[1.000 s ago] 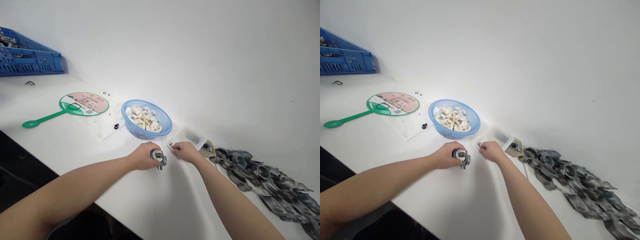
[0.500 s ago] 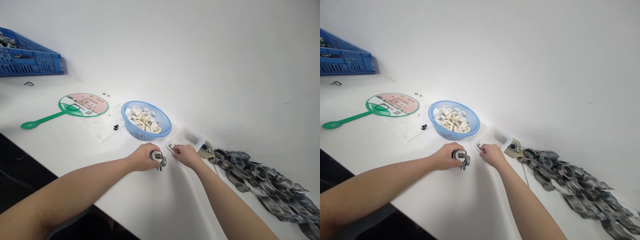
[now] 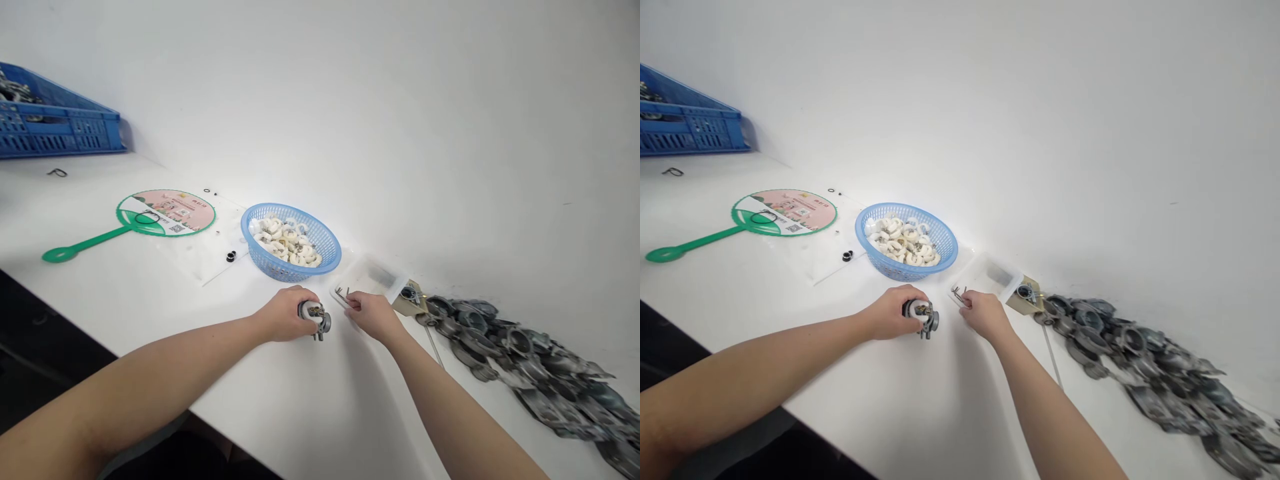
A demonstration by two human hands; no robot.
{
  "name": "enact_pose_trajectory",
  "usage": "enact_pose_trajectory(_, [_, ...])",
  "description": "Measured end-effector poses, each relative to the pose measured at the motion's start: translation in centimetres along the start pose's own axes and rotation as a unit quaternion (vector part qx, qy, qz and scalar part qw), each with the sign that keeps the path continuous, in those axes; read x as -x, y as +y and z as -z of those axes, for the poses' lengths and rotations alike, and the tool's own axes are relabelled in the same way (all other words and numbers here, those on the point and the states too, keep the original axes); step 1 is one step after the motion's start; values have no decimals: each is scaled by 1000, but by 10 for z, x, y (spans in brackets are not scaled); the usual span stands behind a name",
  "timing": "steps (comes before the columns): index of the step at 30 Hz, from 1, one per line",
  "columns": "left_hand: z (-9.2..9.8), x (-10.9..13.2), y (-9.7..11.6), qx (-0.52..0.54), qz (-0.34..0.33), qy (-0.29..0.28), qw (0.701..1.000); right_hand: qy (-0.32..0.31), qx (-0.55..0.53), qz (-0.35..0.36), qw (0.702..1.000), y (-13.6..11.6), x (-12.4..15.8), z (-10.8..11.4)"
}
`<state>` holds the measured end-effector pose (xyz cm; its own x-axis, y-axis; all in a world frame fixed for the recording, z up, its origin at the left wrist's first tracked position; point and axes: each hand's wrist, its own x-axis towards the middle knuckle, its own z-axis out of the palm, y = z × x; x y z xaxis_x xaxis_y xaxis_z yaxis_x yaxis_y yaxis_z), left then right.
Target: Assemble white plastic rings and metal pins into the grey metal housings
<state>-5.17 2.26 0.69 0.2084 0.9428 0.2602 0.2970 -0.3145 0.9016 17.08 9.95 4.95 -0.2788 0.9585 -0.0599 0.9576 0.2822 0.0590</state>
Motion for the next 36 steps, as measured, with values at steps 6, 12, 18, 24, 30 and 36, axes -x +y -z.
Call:
enact_pose_trajectory(6, [0, 0, 0, -3, 7, 0, 1000, 0, -28, 3, 1000, 4, -3, -3])
enact_pose_trajectory(12, [0, 0, 1, -2, 10, -1, 1000, -5, -37, 12, 999, 8, -3, -4])
enact_pose_trajectory(18, [-1, 0, 1, -1, 3, 1, 1000, 4, -41, 1, 999, 8, 1, 3])
enact_pose_trajectory(24, [0, 0, 1, -2, 5, -3, 1000, -2, -46, -5, 999, 7, 3, 3])
enact_pose_trajectory(30, [0, 0, 1, -3, 3, 0, 1000, 0, -20, -3, 1000, 2, 4, 1])
enact_pose_trajectory(36, [-1, 1, -1, -1, 6, 1, 1000, -8, 2, 12, 1000, 2, 3, 1])
